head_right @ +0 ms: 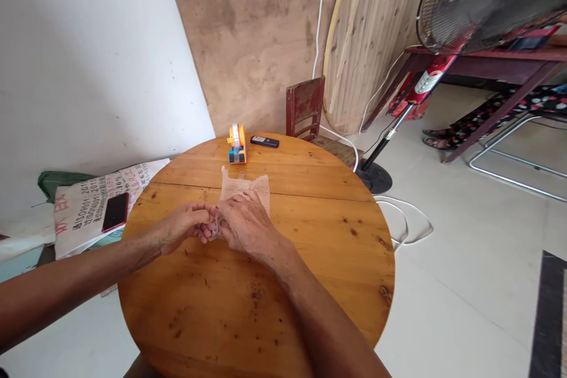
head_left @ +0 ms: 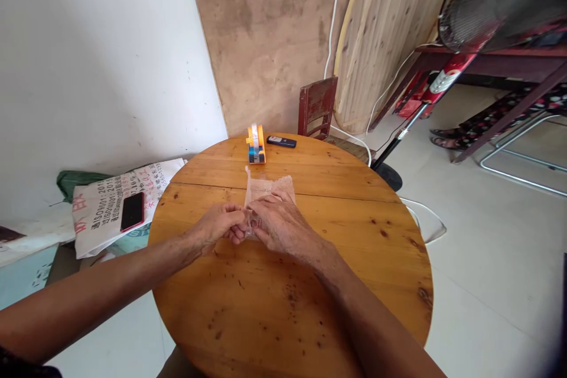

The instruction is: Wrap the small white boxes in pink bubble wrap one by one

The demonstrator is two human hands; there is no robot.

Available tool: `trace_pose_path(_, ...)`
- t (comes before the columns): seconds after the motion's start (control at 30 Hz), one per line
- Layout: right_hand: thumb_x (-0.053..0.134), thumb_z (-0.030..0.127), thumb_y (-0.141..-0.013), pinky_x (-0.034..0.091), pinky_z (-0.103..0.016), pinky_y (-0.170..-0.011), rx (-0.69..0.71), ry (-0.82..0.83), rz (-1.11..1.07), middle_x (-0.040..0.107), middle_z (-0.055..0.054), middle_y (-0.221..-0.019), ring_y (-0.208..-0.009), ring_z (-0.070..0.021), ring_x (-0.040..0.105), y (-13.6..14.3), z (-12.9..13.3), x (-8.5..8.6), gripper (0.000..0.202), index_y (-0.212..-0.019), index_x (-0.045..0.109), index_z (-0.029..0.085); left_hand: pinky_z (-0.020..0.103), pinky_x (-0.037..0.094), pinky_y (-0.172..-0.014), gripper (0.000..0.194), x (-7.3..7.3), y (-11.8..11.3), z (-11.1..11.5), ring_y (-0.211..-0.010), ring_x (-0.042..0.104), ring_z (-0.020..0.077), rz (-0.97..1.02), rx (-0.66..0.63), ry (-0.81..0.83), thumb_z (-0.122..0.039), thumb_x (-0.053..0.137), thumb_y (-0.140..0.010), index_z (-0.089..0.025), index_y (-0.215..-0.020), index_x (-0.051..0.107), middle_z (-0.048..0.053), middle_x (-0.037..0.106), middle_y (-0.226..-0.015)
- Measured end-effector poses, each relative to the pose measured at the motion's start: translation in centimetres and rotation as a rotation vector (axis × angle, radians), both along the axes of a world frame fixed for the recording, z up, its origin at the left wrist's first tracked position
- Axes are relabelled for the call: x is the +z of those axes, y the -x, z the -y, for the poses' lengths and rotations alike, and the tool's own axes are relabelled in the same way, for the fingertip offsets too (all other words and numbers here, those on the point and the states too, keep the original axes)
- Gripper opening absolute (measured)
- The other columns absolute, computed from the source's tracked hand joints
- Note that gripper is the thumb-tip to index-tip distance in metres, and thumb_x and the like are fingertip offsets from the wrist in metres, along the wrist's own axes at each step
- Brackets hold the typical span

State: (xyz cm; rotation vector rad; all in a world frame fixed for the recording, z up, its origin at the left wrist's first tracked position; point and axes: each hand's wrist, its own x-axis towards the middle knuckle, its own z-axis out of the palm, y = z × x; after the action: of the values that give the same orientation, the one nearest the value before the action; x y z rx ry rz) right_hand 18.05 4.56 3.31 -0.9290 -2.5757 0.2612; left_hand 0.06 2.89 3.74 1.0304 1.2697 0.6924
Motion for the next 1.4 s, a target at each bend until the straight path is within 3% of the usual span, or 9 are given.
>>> trace_pose_path(0.1,0.059,0.01,-0.073,0.034,-0.039,-0.095,0.004,0.056,0.001,0.069,-0.006,-0.094,-0.096,-0.0235,0.061,-0.4,0.0,0.3,0.018,-0.09,0.06,0.018,0.025,0.045,-0.053,0.025,-0.1,0.1,-0.1,-0.054,0.052,0.0115,-0.103,-0.108,-0.065,-0.023,0.062,-0.06,-0.016,-0.085,0.061,-0.002,0.06,-0.062)
trace_pose_path(0.27,0.051,0.006,-0.074,0.037,-0.035,-0.095,0.035,0.077,-0.064,0.069,-0.006,-0.103,-0.102,-0.0217,0.06,-1.1,-0.1,0.2,0.029,-0.099,0.061,0.019,0.024,0.032,-0.052,0.015,-0.8,-0.3,0.1,-0.053,0.046,0.0119,-0.546,-0.244,-0.477,-0.03,0.061,-0.075,-0.018,-0.084,0.065,-0.004,0.053,-0.057)
trace_pose_path(0.4,0.05,0.006,-0.075,0.04,-0.036,-0.095,0.0,0.063,-0.108,0.069,-0.007,-0.109,-0.105,-0.0222,0.059,-1.8,-0.5,-0.3,0.033,-0.102,0.063,0.019,0.025,0.037,-0.058,0.014,-1.4,-0.4,0.2,-0.061,0.053,0.0143,-0.793,-0.277,-0.677,-0.031,0.062,-0.08,-0.021,-0.089,0.067,-0.001,0.059,-0.067)
trace_pose_path(0.6,0.052,0.014,-0.082,0.044,-0.03,-0.074,-0.428,0.126,-0.117,0.07,-0.008,-0.1,-0.087,-0.0207,0.063,-4.2,-1.8,1.0,0.019,-0.096,0.064,0.018,0.034,0.047,-0.086,0.008,-2.9,-0.3,-0.1,-0.097,0.059,0.0218,-0.753,-0.27,-1.069,-0.022,0.059,-0.083,-0.02,-0.087,0.066,0.008,0.065,-0.105)
trace_pose_path(0.73,0.053,0.02,-0.086,0.037,-0.028,-0.061,-0.609,0.246,0.078,0.07,-0.006,-0.082,-0.071,-0.0192,0.061,-5.6,-1.0,2.2,0.01,-0.082,0.062,0.019,0.034,0.048,-0.085,0.011,-3.1,-0.5,0.0,-0.095,0.06,0.0214,-0.727,-0.3,-1.071,-0.015,0.054,-0.084,-0.02,-0.088,0.064,0.007,0.068,-0.1)
trace_pose_path(0.87,0.055,0.034,-0.09,0.036,-0.028,-0.058,-0.66,0.312,0.117,0.07,-0.007,-0.077,-0.069,-0.0205,0.063,-6.3,1.9,1.8,0.019,-0.092,0.064,0.018,0.035,0.048,-0.083,0.012,-3.1,-0.4,0.2,-0.092,0.06,0.0221,-0.72,-0.32,-1.075,-0.016,0.052,-0.086,-0.02,-0.088,0.063,0.007,0.069,-0.097)
trace_pose_path(1.0,0.056,0.044,-0.09,0.04,-0.028,-0.061,-0.702,0.403,0.019,0.071,-0.006,-0.081,-0.071,-0.0203,0.065,-5.6,4.2,-0.1,0.038,-0.115,0.059,0.016,0.037,0.047,-0.086,0.013,-3.7,-0.2,0.3,-0.097,0.059,0.0237,-0.701,-0.283,-1.144,-0.018,0.051,-0.088,-0.019,-0.091,0.064,0.008,0.07,-0.102)
trace_pose_path(1.17,0.057,0.04,-0.086,0.042,-0.03,-0.064,-0.832,0.409,-0.074,0.069,-0.008,-0.088,-0.075,-0.0222,0.063,-3.3,3.9,-2.4,0.06,-0.137,0.043,0.011,0.04,0.044,-0.089,0.014,-4.2,-0.1,0.3,-0.096,0.056,0.0253,-0.726,-0.267,-1.193,-0.021,0.054,-0.088,-0.019,-0.093,0.066,0.008,0.071,-0.104)
trace_pose_path(1.4,0.054,0.024,-0.079,0.044,-0.027,-0.059,-0.79,0.355,-0.477,0.056,0.002,-0.069,-0.062,-0.0159,0.054,-1.7,3.2,-3.9,0.06,-0.136,0.04,0.012,0.036,0.043,-0.081,0.013,-4.0,-0.2,0.3,-0.086,0.053,0.0228,-0.698,-0.304,-1.171,-0.019,0.051,-0.089,-0.018,-0.091,0.064,0.007,0.07,-0.099)
